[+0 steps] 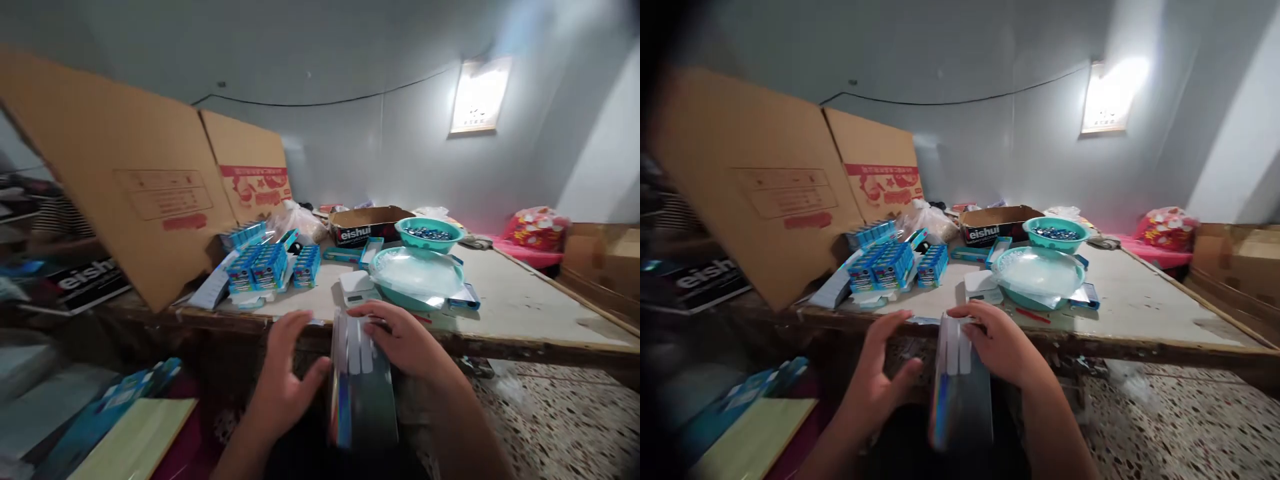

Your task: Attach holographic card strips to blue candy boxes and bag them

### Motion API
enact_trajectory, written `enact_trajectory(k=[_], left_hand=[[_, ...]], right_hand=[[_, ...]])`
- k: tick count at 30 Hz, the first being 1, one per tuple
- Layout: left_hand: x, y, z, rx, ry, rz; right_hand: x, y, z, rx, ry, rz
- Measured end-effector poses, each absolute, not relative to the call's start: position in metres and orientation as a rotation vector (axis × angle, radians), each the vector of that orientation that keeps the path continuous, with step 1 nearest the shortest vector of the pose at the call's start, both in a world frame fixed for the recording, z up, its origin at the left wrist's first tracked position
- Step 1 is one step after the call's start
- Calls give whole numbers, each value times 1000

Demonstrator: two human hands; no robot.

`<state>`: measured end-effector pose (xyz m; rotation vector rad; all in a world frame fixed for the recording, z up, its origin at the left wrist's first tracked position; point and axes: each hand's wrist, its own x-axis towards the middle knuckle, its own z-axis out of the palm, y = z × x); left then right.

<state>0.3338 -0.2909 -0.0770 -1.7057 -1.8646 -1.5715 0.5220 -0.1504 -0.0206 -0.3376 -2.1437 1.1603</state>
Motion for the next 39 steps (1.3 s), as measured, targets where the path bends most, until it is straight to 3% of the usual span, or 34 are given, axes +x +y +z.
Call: enact_trajectory(k=[2,4,11,20,26,35,39], left_hand=[[335,-284,-43,-1929,-1898,-1209],[326,-273,-27,-1960,-2009,-1076],[265,-232,-24,-1759,-2152,-988],[189,-184,-19,-1426,-1749,-786],[170,-194,-7,-1461,-1692,-655],[198,-273,-96,-1582,-1471,-395],[234,-268,-102,-1647,-1596,-544]], right_hand=[[494,-153,-15,-231,-2114,1193],[472,-153,-16,-214,-2076,1259],[418,-112,-37,-260,-1926,1515],[303,-69,-4,-180,-1926,1424],[282,-82,-12,-191,-1707,1611],[330,-132,-80,-219,-1568,1990],[364,-130,-91,-295,-1548,1959]])
